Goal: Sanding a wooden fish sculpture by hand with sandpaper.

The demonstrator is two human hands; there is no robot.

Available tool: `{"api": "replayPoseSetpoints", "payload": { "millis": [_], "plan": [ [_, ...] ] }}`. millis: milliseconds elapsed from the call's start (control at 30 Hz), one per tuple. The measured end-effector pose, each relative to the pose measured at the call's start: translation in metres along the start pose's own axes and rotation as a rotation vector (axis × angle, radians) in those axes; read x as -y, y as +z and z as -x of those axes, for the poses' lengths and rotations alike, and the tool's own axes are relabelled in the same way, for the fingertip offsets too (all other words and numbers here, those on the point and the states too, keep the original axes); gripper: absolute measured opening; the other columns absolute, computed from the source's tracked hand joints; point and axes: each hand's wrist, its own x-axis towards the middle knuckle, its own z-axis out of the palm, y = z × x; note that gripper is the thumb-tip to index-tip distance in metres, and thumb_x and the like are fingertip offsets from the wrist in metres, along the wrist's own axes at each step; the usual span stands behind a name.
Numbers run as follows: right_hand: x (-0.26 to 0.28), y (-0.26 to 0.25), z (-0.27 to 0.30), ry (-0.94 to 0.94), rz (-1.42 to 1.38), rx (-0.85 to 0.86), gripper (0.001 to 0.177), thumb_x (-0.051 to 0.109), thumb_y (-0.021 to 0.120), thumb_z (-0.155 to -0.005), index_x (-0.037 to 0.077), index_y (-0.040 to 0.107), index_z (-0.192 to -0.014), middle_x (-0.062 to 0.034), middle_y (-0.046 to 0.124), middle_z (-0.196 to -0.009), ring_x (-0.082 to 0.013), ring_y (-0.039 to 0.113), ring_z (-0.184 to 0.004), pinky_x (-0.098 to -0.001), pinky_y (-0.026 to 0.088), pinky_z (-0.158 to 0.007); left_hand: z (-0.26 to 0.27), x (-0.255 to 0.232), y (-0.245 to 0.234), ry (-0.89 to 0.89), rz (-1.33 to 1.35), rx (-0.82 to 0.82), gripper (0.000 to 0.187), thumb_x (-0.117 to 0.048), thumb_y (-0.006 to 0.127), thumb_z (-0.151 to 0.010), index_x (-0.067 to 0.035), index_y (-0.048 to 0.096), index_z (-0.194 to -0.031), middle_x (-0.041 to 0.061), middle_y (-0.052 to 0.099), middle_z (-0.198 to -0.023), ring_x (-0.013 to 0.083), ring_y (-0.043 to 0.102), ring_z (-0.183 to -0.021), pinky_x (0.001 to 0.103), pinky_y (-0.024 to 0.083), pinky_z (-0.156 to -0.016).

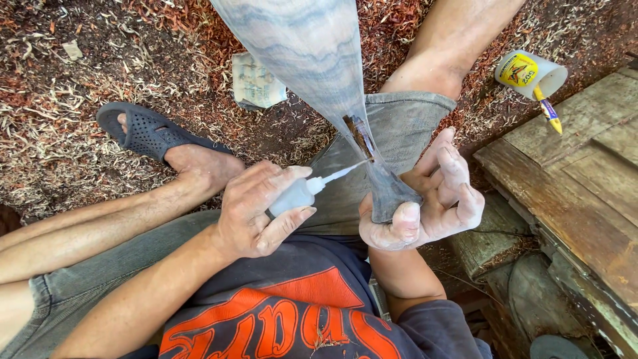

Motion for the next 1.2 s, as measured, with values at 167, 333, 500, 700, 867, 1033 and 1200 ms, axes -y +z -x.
{"api": "replayPoseSetpoints", "payload": {
  "millis": [167,333,500,700,867,1033,1200],
  "plan": [
    [-0.001,0.001,0.001,-0.022,0.016,-0.043,0.052,0.035,0.047,-0.107,0.006,0.030,-0.146,-0.0224,0.054,-0.137,-0.0332,0.055,-0.132,-0.0562,0.032,-0.125,0.000,0.007,0.000,-0.049,0.045,-0.027,0.045,-0.009,0.081,-0.089,0.008,0.061,-0.126,0.016,0.073,-0.105,0.0253,0.068,-0.085,0.037,0.055,-0.077],
    [0.001,0.001,-0.001,0.040,0.021,0.028,0.052,0.036,0.048,-0.108,0.008,0.027,-0.146,-0.0204,0.050,-0.141,-0.0304,0.051,-0.138,-0.0526,0.030,-0.129,0.002,0.004,0.002,-0.091,0.137,0.038,0.049,-0.011,0.080,-0.086,0.007,0.062,-0.127,0.015,0.072,-0.100,0.0252,0.066,-0.083,0.037,0.054,-0.078],
    [0.008,0.000,-0.011,-0.082,0.180,0.015,0.057,0.043,0.050,-0.102,0.000,0.029,-0.133,-0.0255,0.051,-0.133,-0.0410,0.055,-0.129,-0.0592,0.043,-0.114,0.010,0.003,0.003,-0.117,0.139,0.001,0.047,-0.010,0.077,-0.091,0.008,0.061,-0.131,0.014,0.073,-0.100,0.0243,0.071,-0.084,0.035,0.056,-0.075],
    [0.003,-0.025,0.009,-0.254,0.240,0.345,0.073,0.028,0.075,-0.084,0.025,0.026,-0.139,-0.0173,0.038,-0.114,-0.0306,0.045,-0.090,-0.0626,0.033,-0.118,0.010,-0.009,-0.020,-0.085,0.032,0.018,0.045,-0.009,0.079,-0.082,0.008,0.064,-0.121,0.014,0.072,-0.092,0.0240,0.068,-0.076,0.038,0.054,-0.071],
    [-0.005,-0.020,0.003,-0.283,0.186,0.157,0.068,0.028,0.075,-0.072,0.031,0.035,-0.127,-0.0025,0.035,-0.093,-0.0266,0.037,-0.072,-0.0569,0.040,-0.106,0.016,-0.012,-0.023,-0.046,0.058,0.068,0.046,-0.012,0.081,-0.081,0.008,0.064,-0.120,0.015,0.070,-0.090,0.0254,0.065,-0.073,0.038,0.053,-0.069],
    [-0.007,-0.023,0.000,-0.342,0.116,0.319,0.071,0.026,0.077,-0.074,0.029,0.032,-0.129,-0.0040,0.043,-0.090,-0.0204,0.044,-0.063,-0.0426,0.044,-0.093,0.017,-0.007,-0.028,-0.088,-0.033,0.047,0.044,-0.011,0.080,-0.090,0.006,0.063,-0.128,0.013,0.070,-0.096,0.0251,0.066,-0.076,0.037,0.053,-0.071],
    [-0.017,-0.032,0.024,-0.332,0.099,0.317,0.076,0.024,0.078,-0.079,0.027,0.030,-0.138,-0.0045,0.043,-0.119,-0.0228,0.050,-0.090,-0.0534,0.041,-0.105,0.017,-0.009,-0.031,-0.005,-0.021,0.099,0.049,-0.014,0.082,-0.083,0.007,0.063,-0.123,0.012,0.072,-0.090,0.0229,0.066,-0.072,0.037,0.051,-0.067]
  ]
}}
